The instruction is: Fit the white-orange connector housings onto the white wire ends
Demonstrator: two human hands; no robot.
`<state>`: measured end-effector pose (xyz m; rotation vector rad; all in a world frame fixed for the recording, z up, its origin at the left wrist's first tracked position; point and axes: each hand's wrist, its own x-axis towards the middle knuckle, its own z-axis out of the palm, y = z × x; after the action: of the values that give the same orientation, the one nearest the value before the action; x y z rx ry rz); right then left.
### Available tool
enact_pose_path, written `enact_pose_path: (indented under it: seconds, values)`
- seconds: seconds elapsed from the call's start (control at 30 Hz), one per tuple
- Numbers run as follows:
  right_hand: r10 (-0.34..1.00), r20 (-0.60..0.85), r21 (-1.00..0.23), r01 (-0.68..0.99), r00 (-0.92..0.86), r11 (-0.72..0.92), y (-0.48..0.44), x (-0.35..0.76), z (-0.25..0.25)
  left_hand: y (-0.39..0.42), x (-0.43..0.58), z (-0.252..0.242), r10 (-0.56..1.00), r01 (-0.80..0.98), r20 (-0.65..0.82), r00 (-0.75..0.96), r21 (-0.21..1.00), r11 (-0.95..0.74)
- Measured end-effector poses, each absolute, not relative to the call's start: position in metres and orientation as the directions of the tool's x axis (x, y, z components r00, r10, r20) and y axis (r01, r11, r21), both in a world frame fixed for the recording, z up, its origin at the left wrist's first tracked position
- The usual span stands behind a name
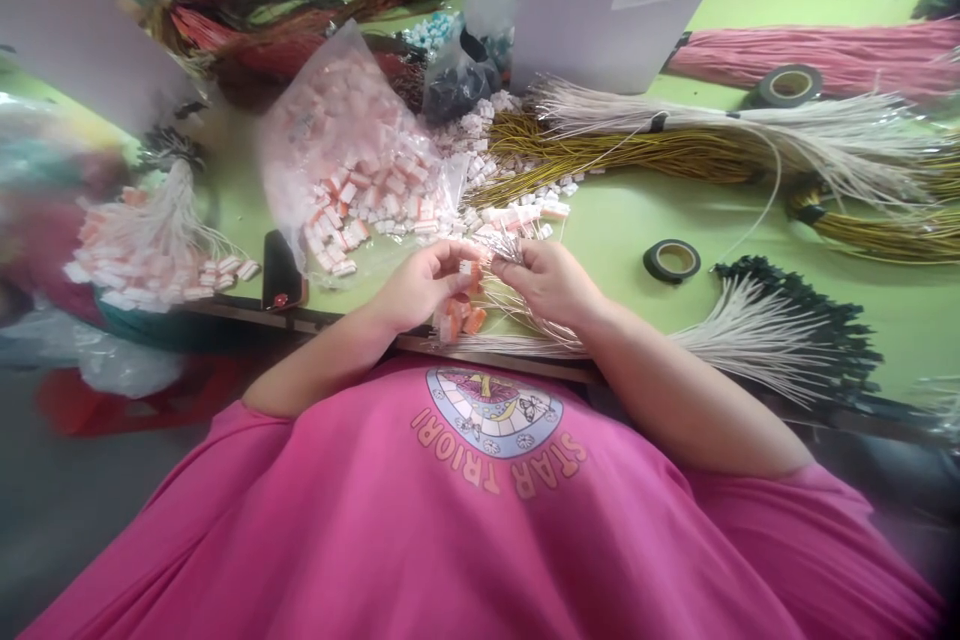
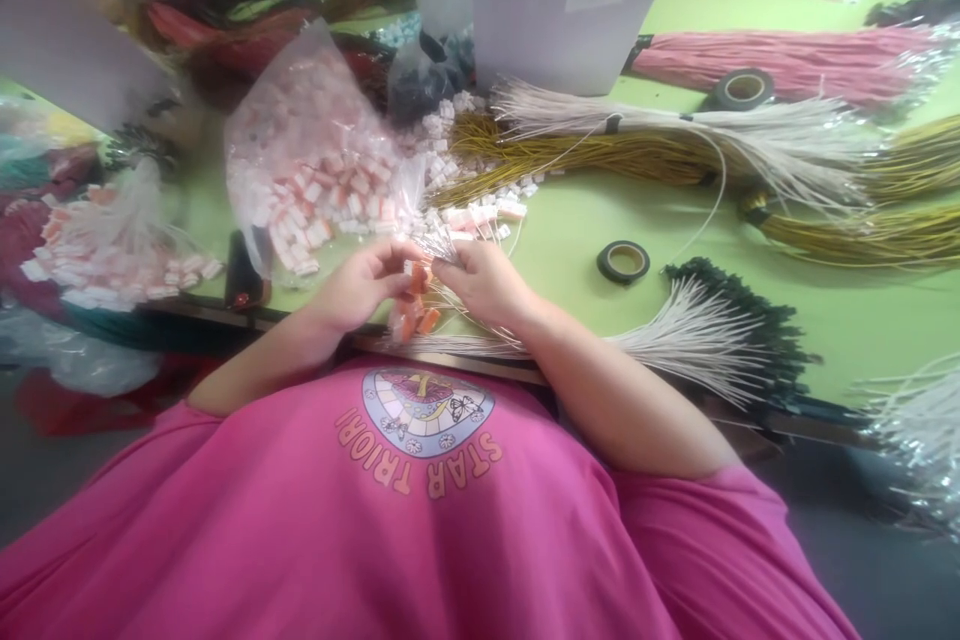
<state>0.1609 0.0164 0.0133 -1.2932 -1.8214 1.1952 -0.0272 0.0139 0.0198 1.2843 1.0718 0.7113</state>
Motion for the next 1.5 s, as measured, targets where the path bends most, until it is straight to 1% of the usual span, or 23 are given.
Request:
enact_pose_path:
  seconds: [0.17, 0.33, 0.4, 0.57, 0.87, 0.93, 1.07, 1.17, 1.23, 1.3, 1.4, 1.5]
  values:
    - [0.946, -0.026, -0.894, 0.431, -0.323, 0.123, 0.017, 0.158, 0.013, 0.012, -0.026, 0.016, 0.904, 0.134, -0.197, 0.378, 0.978, 0.157]
    - [0.947, -0.012, -0.853, 0.497, -0.32, 0.158, 0.017, 0.157, 0.014, 0.01, -0.026, 0.011, 0.943, 0.245, -0.141, 0.3, 0.967, 0.066]
    - [0.942, -0.027, -0.854, 0.497, -0.334, 0.152, 0.017, 0.157, 0.014, 0.009, -0.027, 0.011, 0.951, 0.272, -0.119, 0.287, 0.962, 0.038]
    - [0.934, -0.04, -0.868, 0.475, -0.354, 0.143, 0.017, 0.158, 0.015, 0.008, -0.027, 0.014, 0.952, 0.286, -0.113, 0.286, 0.958, 0.027]
    - [0.93, 0.007, -0.873, 0.452, -0.366, 0.185, 0.016, 0.156, 0.011, 0.006, -0.023, 0.013, 0.956, 0.46, -0.076, 0.282, 0.886, -0.066]
    - [0.942, -0.013, -0.88, 0.451, -0.336, 0.149, 0.016, 0.156, 0.011, 0.007, -0.023, 0.012, 0.956, 0.45, -0.079, 0.282, 0.891, -0.059]
    - [0.946, -0.103, -0.886, 0.46, -0.307, 0.053, 0.016, 0.156, 0.011, 0.009, -0.024, 0.011, 0.962, 0.42, -0.079, 0.261, 0.907, -0.039]
    - [0.95, -0.047, -0.903, 0.421, -0.31, 0.093, 0.016, 0.155, 0.008, 0.009, -0.023, 0.008, 0.963, 0.472, -0.062, 0.263, 0.879, -0.073]
    - [0.946, 0.003, -0.91, 0.392, -0.323, 0.137, 0.015, 0.154, 0.006, 0.009, -0.021, 0.007, 0.958, 0.504, -0.084, 0.273, 0.861, -0.067]
    - [0.939, 0.017, -0.914, 0.376, -0.343, 0.154, 0.015, 0.155, 0.005, 0.009, -0.021, 0.009, 0.95, 0.512, -0.105, 0.294, 0.857, -0.064]
    - [0.928, -0.026, -0.926, 0.358, -0.371, 0.117, 0.017, 0.158, 0.006, 0.008, -0.025, 0.018, 0.926, 0.508, -0.059, 0.374, 0.848, -0.151]
    - [0.937, -0.06, -0.936, 0.345, -0.344, 0.066, 0.021, 0.164, 0.006, 0.014, -0.043, 0.024, 0.892, 0.544, 0.043, 0.45, 0.779, -0.312]
